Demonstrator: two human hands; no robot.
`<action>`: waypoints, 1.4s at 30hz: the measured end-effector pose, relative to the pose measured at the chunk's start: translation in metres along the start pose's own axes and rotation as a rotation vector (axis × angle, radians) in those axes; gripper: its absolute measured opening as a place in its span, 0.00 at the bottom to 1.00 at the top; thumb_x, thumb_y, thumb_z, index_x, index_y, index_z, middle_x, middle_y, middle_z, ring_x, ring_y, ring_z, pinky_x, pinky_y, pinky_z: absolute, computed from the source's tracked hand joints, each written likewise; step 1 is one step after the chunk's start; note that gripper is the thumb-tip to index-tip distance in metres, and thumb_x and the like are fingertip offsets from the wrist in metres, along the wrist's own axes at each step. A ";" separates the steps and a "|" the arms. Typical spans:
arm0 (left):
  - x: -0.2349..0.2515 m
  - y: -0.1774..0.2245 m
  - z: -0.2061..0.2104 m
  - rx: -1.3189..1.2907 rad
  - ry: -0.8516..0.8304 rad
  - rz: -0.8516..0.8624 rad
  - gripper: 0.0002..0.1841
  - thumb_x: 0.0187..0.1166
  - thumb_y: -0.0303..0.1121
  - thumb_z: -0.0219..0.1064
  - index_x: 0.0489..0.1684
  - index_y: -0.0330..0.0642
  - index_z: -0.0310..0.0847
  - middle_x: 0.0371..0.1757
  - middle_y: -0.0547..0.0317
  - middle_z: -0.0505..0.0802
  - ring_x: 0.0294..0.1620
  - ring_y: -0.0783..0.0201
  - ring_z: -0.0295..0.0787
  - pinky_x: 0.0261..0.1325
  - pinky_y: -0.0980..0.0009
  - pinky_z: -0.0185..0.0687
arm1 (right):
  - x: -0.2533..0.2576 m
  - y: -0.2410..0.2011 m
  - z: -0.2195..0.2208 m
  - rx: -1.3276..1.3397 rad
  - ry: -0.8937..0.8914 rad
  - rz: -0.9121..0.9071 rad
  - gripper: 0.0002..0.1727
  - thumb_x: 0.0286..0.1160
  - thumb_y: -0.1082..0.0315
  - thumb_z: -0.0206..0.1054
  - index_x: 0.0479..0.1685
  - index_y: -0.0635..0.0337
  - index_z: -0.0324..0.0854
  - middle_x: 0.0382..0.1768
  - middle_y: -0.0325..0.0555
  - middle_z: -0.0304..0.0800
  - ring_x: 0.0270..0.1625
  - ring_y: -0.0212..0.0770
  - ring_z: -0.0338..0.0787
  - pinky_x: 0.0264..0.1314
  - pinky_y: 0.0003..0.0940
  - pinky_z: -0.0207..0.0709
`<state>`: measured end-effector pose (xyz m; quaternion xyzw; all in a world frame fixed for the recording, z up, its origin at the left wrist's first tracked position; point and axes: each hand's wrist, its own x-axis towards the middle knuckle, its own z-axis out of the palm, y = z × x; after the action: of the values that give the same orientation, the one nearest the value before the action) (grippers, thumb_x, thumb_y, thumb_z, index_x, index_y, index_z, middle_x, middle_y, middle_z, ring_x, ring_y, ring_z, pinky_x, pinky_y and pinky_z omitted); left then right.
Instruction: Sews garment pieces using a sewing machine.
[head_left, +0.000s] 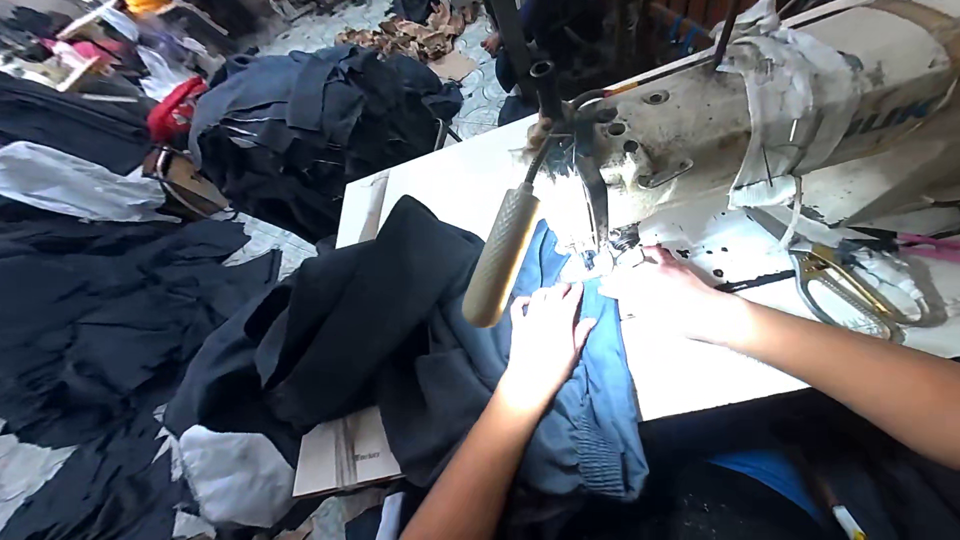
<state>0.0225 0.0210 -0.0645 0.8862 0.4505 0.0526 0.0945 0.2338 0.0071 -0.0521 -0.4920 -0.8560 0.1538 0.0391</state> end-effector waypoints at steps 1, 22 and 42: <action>0.001 0.008 0.001 0.019 0.005 -0.033 0.26 0.86 0.47 0.61 0.78 0.43 0.80 0.74 0.46 0.87 0.76 0.43 0.81 0.75 0.38 0.64 | 0.001 0.001 0.000 -0.009 0.025 0.016 0.19 0.81 0.75 0.62 0.67 0.59 0.87 0.59 0.54 0.92 0.68 0.54 0.86 0.84 0.55 0.57; 0.029 0.011 0.004 0.035 0.032 -0.098 0.28 0.78 0.53 0.70 0.67 0.41 0.88 0.67 0.45 0.90 0.66 0.45 0.86 0.69 0.39 0.67 | 0.016 0.022 0.029 0.059 0.571 -0.088 0.13 0.65 0.77 0.69 0.47 0.61 0.95 0.50 0.50 0.97 0.55 0.51 0.92 0.75 0.54 0.62; -0.011 0.037 -0.037 -0.998 0.371 -0.140 0.22 0.80 0.32 0.64 0.70 0.29 0.77 0.66 0.45 0.87 0.70 0.66 0.81 0.73 0.70 0.76 | 0.005 0.020 0.009 0.068 0.010 0.042 0.42 0.74 0.30 0.61 0.84 0.46 0.74 0.82 0.57 0.73 0.89 0.60 0.63 0.88 0.72 0.34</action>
<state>0.0389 -0.0046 -0.0203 0.6774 0.4377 0.4096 0.4264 0.2463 0.0187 -0.0676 -0.5089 -0.8396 0.1814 0.0568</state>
